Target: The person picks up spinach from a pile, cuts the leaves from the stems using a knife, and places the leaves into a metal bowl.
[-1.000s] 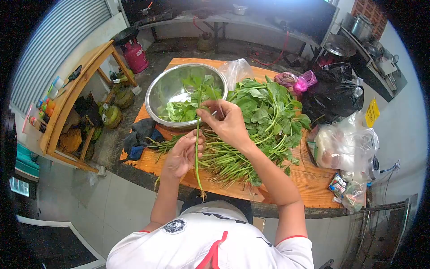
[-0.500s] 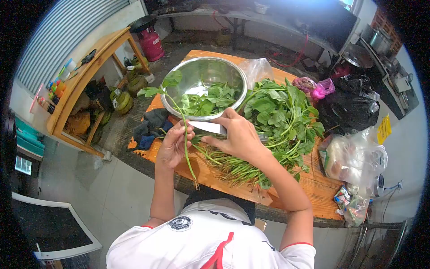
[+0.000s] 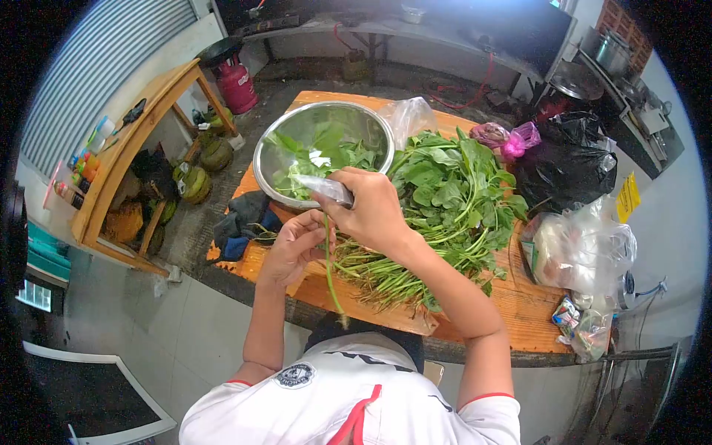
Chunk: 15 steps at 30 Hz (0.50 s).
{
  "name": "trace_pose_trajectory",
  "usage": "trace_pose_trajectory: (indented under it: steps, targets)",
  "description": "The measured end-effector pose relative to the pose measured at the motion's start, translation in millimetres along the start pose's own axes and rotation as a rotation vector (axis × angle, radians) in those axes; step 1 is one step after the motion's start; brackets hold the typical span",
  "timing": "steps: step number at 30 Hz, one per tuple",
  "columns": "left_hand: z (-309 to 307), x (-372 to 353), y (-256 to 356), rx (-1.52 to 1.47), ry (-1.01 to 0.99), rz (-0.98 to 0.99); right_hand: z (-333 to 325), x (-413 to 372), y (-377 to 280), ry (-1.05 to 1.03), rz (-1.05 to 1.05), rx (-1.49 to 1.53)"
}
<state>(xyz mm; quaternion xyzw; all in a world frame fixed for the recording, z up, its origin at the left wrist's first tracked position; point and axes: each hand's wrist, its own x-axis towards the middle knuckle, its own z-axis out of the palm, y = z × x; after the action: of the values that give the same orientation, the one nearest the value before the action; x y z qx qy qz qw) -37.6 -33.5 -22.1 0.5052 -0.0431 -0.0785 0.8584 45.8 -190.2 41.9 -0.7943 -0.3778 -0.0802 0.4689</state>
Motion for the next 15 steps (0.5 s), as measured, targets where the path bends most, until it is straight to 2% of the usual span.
trace_pose_trajectory:
  steps: [3,7,10,15]
  targets:
    - [6.2,4.5,4.0,0.227,0.027,0.164,-6.7,4.2,-2.1,-0.163,0.255,0.163]
    - [17.9,17.0,22.7,0.13,0.296,0.295,0.3,8.0,13.1,-0.175,0.257,0.551]
    - [16.2,24.6,28.4,0.103,0.267,0.345,-5.3,8.3,10.2,-0.296,0.257,0.491]
    - [14.4,28.8,22.7,-0.031,0.253,0.352,-12.3,5.5,1.0,-0.308,0.254,0.405]
